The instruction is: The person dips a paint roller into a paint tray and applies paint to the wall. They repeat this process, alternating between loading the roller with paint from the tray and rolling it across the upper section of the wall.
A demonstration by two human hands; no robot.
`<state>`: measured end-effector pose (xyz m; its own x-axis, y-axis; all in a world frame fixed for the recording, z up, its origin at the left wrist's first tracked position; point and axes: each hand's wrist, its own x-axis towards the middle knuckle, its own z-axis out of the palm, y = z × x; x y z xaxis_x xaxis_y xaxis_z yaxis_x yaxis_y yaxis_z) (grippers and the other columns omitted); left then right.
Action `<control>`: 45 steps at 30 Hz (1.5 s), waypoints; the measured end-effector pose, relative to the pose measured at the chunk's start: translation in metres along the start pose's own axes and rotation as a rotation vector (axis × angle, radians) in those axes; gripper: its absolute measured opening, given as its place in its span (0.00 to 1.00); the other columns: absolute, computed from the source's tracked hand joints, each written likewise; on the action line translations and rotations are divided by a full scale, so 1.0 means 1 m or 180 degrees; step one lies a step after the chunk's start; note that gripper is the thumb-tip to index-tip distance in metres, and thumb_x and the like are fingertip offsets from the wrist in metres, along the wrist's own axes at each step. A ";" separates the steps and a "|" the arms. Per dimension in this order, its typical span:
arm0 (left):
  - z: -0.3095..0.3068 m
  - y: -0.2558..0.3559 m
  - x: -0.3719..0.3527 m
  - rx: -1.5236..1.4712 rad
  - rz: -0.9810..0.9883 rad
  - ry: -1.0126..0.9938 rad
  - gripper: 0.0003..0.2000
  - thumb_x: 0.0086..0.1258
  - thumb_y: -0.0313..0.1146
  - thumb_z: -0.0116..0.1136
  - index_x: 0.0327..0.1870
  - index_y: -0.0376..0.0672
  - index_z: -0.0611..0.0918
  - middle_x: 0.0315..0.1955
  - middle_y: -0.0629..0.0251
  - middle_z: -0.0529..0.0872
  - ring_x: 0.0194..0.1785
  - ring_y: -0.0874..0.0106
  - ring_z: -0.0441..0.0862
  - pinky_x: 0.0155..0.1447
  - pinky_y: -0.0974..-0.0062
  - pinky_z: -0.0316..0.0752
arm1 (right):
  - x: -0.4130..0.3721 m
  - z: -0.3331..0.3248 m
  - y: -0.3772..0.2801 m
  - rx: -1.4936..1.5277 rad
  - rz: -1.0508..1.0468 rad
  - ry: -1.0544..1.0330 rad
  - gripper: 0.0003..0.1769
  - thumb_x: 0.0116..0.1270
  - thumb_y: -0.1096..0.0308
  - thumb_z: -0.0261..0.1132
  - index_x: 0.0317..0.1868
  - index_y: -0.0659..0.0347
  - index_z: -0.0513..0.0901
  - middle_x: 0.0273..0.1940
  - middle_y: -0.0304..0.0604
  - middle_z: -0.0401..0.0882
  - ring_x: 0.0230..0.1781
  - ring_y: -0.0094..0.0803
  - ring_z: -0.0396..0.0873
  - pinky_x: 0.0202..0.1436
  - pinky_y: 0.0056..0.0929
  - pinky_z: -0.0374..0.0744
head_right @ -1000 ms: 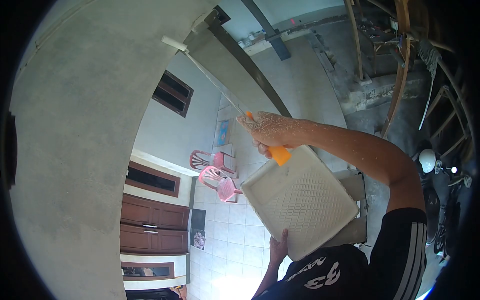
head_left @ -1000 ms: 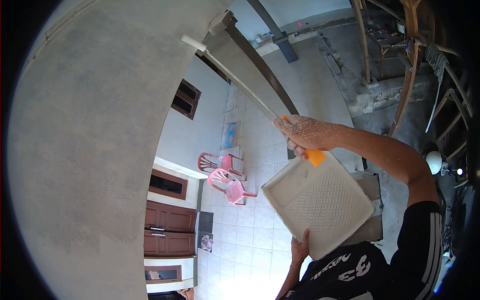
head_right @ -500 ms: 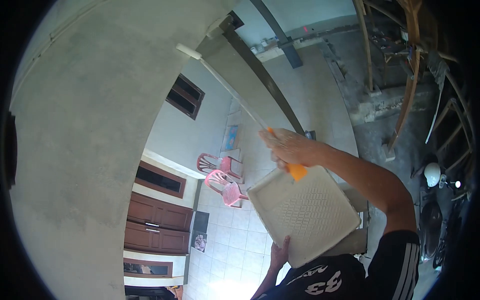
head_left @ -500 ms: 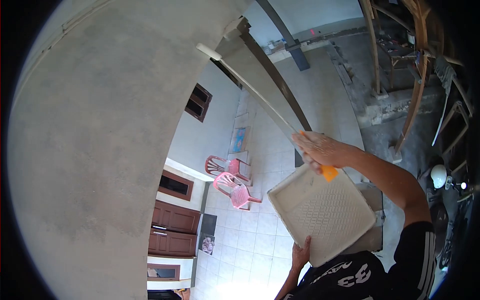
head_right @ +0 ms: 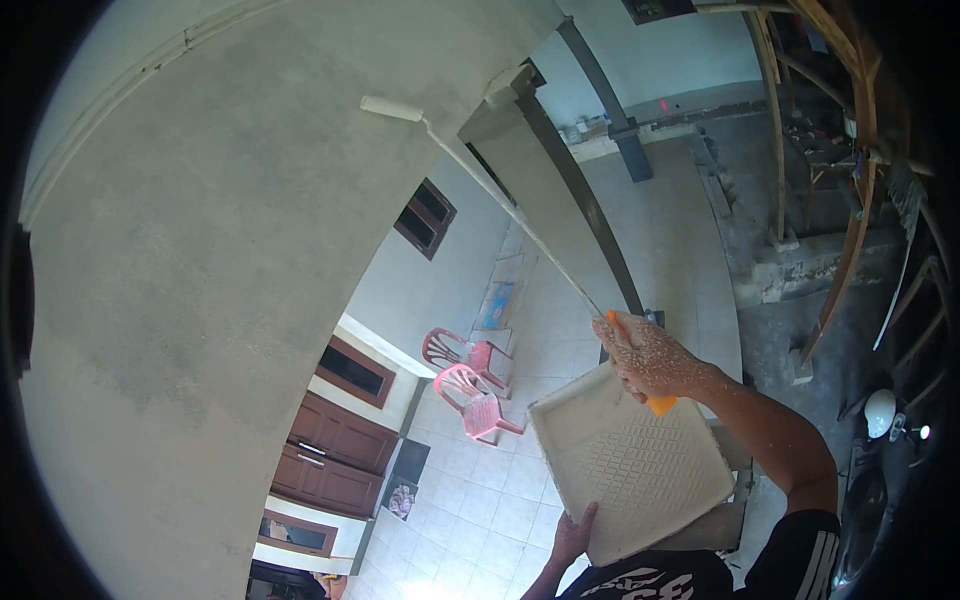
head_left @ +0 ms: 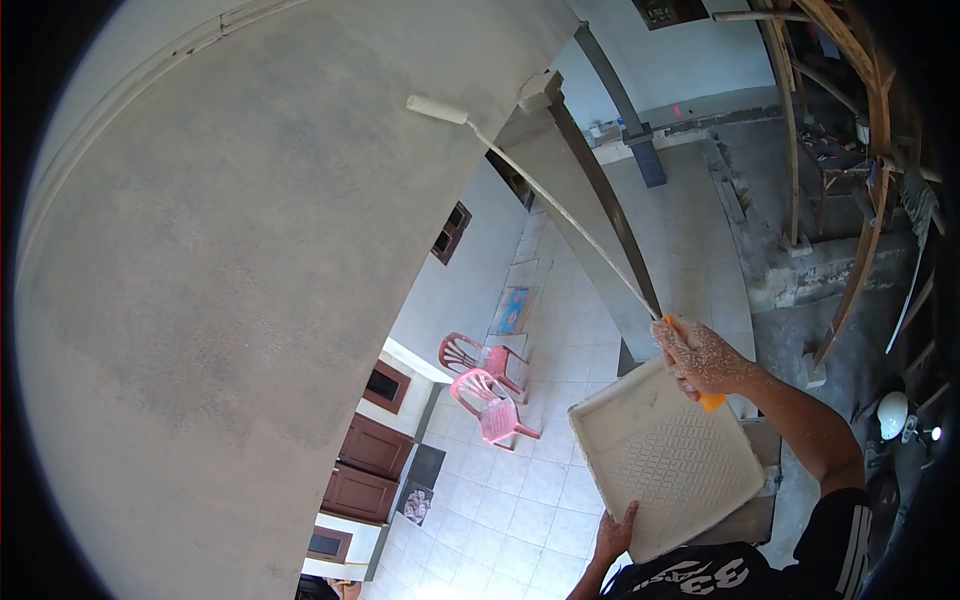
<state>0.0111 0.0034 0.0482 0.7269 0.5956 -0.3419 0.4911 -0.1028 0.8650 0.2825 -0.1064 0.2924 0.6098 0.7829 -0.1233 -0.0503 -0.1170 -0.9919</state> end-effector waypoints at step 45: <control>0.001 -0.002 0.009 0.0028 0.0017 -0.0015 0.29 0.70 0.50 0.57 0.57 0.29 0.75 0.48 0.42 0.83 0.54 0.53 0.82 0.57 0.63 0.75 | 0.028 -0.013 -0.152 -0.2487 -0.0380 -0.0141 0.41 0.59 0.62 0.69 0.65 0.80 0.61 0.35 0.51 0.77 0.38 0.31 0.79 0.33 0.26 0.81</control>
<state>0.0170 0.0076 0.0428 0.7318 0.5912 -0.3390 0.4915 -0.1131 0.8635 0.3177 -0.0751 0.4403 0.5432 0.8389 -0.0349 0.5936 -0.4131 -0.6907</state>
